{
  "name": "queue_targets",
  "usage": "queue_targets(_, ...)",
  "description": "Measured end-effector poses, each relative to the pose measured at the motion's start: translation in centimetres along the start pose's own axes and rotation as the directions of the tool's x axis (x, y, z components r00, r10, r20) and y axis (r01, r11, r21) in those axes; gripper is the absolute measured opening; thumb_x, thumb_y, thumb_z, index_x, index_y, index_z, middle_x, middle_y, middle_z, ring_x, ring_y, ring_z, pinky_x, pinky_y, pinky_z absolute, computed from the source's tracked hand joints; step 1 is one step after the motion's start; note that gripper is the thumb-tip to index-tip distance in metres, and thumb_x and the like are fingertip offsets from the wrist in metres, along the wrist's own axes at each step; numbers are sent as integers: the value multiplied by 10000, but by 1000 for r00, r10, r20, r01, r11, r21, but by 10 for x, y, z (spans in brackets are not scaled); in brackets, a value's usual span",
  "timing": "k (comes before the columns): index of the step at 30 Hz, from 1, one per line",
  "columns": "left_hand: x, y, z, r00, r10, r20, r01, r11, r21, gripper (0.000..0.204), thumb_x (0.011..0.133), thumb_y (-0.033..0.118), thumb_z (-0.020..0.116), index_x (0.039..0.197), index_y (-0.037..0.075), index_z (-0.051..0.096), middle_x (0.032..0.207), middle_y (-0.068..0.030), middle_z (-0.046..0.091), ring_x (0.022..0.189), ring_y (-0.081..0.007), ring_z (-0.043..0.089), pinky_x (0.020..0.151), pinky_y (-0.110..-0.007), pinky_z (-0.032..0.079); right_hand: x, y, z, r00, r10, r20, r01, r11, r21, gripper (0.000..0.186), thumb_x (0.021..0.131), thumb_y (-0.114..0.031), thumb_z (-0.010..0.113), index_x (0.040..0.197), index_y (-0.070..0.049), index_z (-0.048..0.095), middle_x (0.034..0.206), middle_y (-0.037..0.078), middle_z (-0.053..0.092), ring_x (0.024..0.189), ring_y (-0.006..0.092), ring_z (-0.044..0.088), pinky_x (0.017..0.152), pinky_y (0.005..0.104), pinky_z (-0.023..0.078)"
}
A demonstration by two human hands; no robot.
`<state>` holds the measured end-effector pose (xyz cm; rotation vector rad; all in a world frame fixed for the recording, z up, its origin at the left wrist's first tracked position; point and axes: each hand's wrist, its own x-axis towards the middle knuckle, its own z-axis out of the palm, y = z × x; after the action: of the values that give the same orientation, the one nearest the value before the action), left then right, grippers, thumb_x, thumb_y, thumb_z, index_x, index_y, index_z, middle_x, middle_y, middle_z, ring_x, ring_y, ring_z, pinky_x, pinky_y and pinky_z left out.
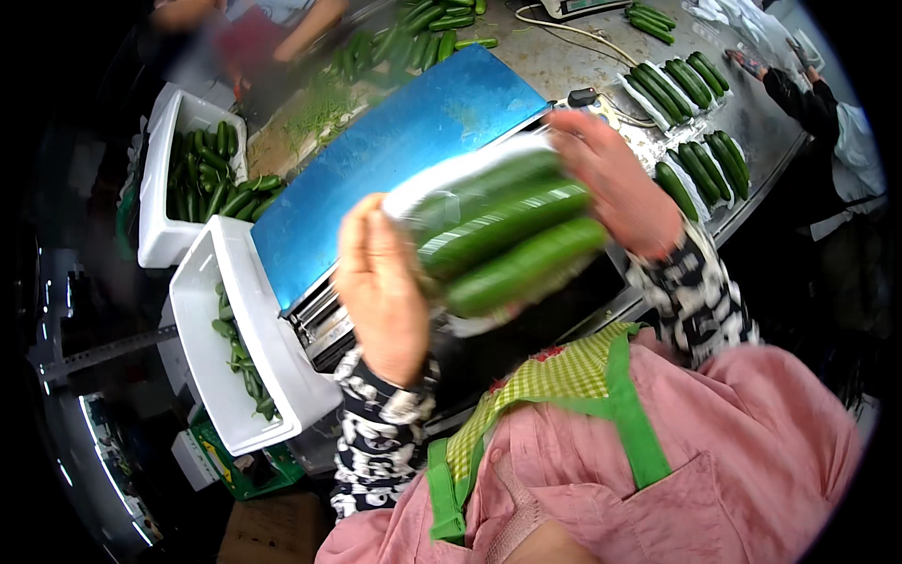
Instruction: The person places cucumbers into trays, wraps the trays with plastic wrap using a heat sealer, places the wrapped trays into a crate, and then applies labels to each package.
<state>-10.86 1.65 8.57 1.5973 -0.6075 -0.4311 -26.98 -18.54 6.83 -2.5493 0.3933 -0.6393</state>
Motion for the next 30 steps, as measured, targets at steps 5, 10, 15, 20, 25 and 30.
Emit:
queue_targets(5, -66, -20, 16, 995, -98, 24, 96, 992, 78, 189, 973, 105, 523, 1090, 4, 633, 914, -149, 626, 820, -249, 616, 759, -350, 480, -95, 2, 31, 784, 550, 287, -551, 406, 729, 376, 1007, -245, 440, 1269, 23, 468, 1063, 105, 580, 904, 179, 566, 830, 321, 482)
queue_targets(10, -137, -107, -25, 945, -19, -326, 154, 907, 393, 199, 957, 50, 481, 1078, 3, 631, 1145, -124, 512, 961, -249, 544, 883, -350, 428, -75, -20, 103, 657, 439, 613, -750, 460, 474, 188, 894, -90, 424, 841, 20, 567, 629, 73, 532, 545, 191, 535, 569, 352, 483)
queue_targets(15, -212, -114, -35, 726, -622, -293, 307, 675, -671, 297, 1000, 95, 411, 1131, -108, 583, 1074, -153, 663, 966, -195, 627, 878, -289, 477, -71, -41, 133, 779, 117, 616, -409, 839, 358, 207, 955, -183, 534, 999, -2, 625, 875, 191, 654, 823, 321, 661, 726, 358, 502)
queue_targets(20, -197, -62, -77, 801, -532, 273, 555, 832, -8, 422, 908, 249, 657, 1158, -88, 608, 1085, -109, 673, 987, -127, 588, 858, -289, 479, -82, -55, 128, 751, -101, 653, -424, 685, 593, 244, 981, -236, 518, 987, -10, 610, 841, 167, 629, 739, 320, 558, 739, 370, 475)
queue_targets(25, -168, -68, -45, 729, -464, 503, 418, 884, 210, 761, 617, 348, 906, 1164, -47, 555, 1042, -138, 655, 960, -188, 623, 862, -329, 496, -67, -72, 112, 579, -309, 754, -50, 910, 412, 216, 970, -205, 521, 1033, -36, 638, 916, 185, 668, 853, 329, 674, 792, 414, 512)
queue_targets(30, -199, -69, -23, 741, -470, 479, 538, 843, -6, 694, 671, 284, 868, 1220, -22, 575, 1100, -118, 657, 1026, -171, 608, 956, -319, 455, -35, -88, 82, 686, -656, 315, 330, 667, 668, 399, 909, -159, 609, 1285, -41, 548, 1303, 165, 551, 1213, 364, 508, 1021, 435, 416)
